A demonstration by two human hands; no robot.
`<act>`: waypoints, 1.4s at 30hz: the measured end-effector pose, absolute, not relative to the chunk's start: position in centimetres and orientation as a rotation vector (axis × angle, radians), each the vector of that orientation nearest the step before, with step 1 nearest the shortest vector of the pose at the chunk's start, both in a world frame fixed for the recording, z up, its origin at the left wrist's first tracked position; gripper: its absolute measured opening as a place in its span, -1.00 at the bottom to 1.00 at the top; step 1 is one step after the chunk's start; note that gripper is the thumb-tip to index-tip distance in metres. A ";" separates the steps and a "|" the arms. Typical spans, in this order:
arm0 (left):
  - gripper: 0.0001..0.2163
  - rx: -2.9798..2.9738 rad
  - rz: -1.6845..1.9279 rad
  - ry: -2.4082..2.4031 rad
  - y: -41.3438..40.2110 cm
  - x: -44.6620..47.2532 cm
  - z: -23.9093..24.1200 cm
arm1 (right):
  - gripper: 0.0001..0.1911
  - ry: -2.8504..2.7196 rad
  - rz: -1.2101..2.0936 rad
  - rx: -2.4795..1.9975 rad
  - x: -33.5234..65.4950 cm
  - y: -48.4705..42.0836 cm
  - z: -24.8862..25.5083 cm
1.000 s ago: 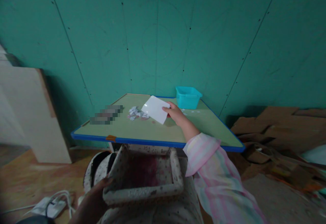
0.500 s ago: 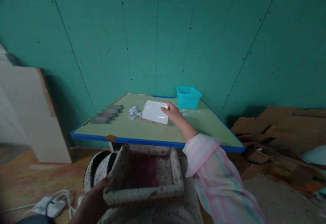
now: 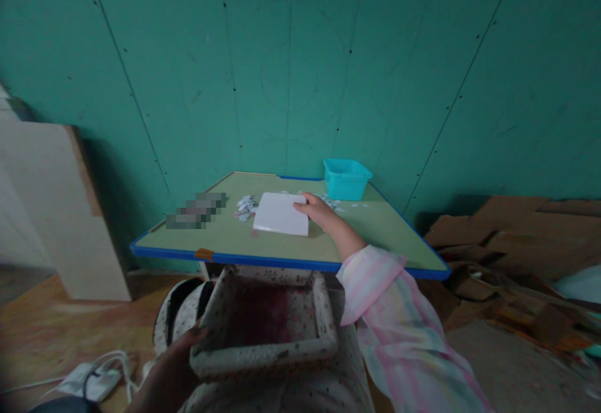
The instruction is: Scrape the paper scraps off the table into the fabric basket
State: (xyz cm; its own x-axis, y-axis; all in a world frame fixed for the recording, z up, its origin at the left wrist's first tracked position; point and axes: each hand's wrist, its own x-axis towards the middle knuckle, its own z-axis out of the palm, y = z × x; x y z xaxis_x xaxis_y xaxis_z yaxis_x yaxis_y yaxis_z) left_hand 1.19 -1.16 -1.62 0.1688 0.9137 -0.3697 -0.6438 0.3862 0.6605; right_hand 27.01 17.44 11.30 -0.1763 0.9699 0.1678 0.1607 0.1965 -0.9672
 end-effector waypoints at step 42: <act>-0.52 0.415 1.115 0.820 -0.9 0.6 -2.2 | -0.78 -1.495 1.181 -1.105 27.0 17.3 11.2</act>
